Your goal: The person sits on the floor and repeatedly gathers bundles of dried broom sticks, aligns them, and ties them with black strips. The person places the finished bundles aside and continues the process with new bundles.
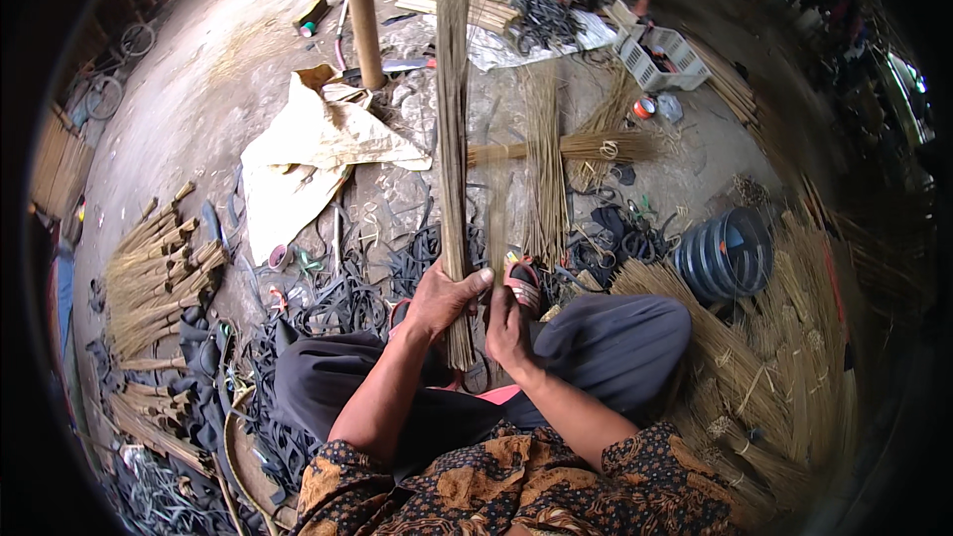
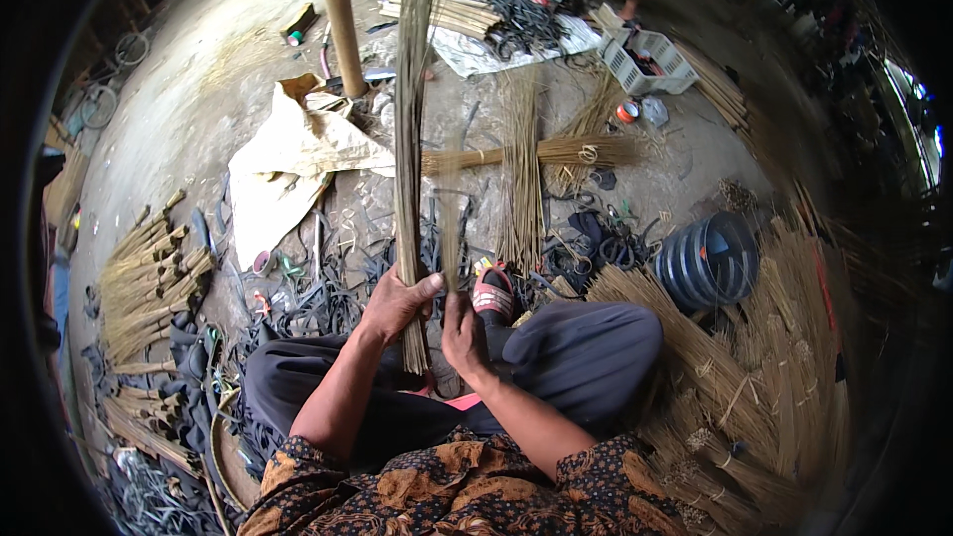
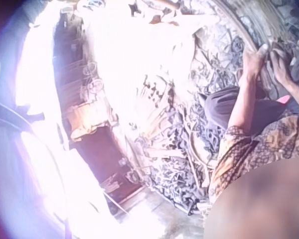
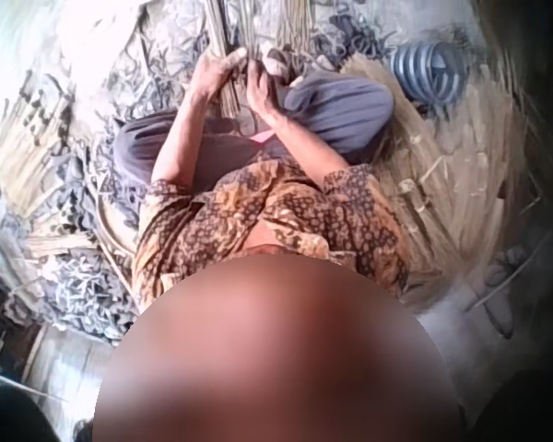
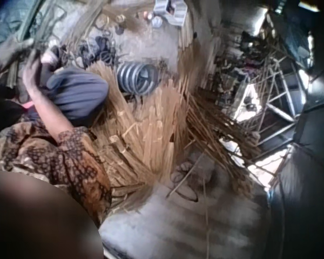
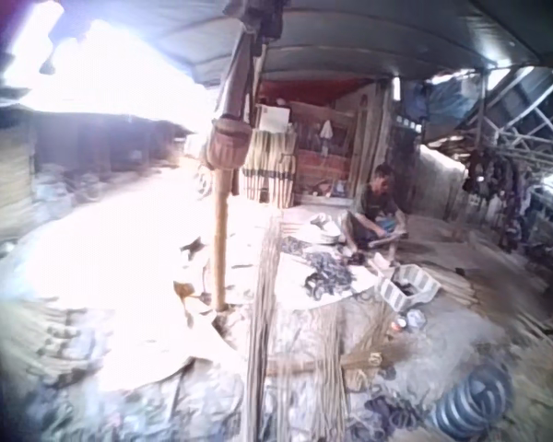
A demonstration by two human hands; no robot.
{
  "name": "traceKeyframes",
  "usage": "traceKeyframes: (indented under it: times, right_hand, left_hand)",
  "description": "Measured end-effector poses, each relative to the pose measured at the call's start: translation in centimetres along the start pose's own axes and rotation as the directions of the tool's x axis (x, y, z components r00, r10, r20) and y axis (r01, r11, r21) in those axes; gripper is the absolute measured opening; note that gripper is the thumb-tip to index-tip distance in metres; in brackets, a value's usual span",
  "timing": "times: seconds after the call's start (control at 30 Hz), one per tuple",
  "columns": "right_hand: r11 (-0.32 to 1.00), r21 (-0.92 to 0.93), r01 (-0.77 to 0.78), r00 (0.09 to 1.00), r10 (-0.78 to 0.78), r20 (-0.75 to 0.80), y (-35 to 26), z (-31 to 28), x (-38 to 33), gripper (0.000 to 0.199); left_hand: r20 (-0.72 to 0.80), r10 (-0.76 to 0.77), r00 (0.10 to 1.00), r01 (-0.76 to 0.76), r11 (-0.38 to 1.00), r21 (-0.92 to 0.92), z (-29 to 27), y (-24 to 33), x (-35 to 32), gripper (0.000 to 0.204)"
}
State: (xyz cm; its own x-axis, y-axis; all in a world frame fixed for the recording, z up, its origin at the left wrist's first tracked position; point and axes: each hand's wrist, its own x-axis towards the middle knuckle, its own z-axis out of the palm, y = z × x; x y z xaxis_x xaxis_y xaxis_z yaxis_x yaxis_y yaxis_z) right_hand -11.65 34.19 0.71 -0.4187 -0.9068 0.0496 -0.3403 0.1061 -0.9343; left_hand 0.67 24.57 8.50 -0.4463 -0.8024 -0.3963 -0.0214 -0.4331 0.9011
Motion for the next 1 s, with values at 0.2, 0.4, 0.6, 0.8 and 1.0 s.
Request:
traceKeyframes:
  times: [0.2, 0.4, 0.6, 0.8, 1.0]
  right_hand:
    - [0.831, -0.300, 0.468, 0.882, -0.421, 0.209, 0.8, 1.0, -1.0, 0.031]
    - [0.980, 0.201, 0.016, 0.961, -0.070, 0.266, -3.3, -3.4, 4.9, 0.055]
    - [0.769, 0.639, -0.005, 0.960, -0.174, 0.217, -13.8, -4.0, 12.8, 0.060]
    - [0.737, 0.673, 0.058, 0.978, -0.178, 0.110, -17.2, -2.1, 9.4, 0.013]
    - [0.865, 0.473, 0.166, 0.942, -0.280, 0.182, -14.2, -2.6, 8.0, 0.028]
  left_hand:
    - [-0.092, 0.222, 0.971, -0.209, 0.969, 0.135, -0.5, -0.4, -0.1, 0.041]
    - [0.011, 0.244, 0.970, -0.242, 0.968, -0.071, -0.9, -1.0, 0.4, 0.035]
    - [0.349, 0.202, 0.915, -0.221, 0.975, 0.012, 0.5, 0.4, -1.4, 0.048]
    - [0.067, 0.646, 0.761, -0.623, 0.698, 0.353, 1.5, 1.6, -0.5, 0.051]
    - [0.084, 0.491, 0.867, -0.495, 0.833, 0.245, 1.2, -3.4, 0.5, 0.049]
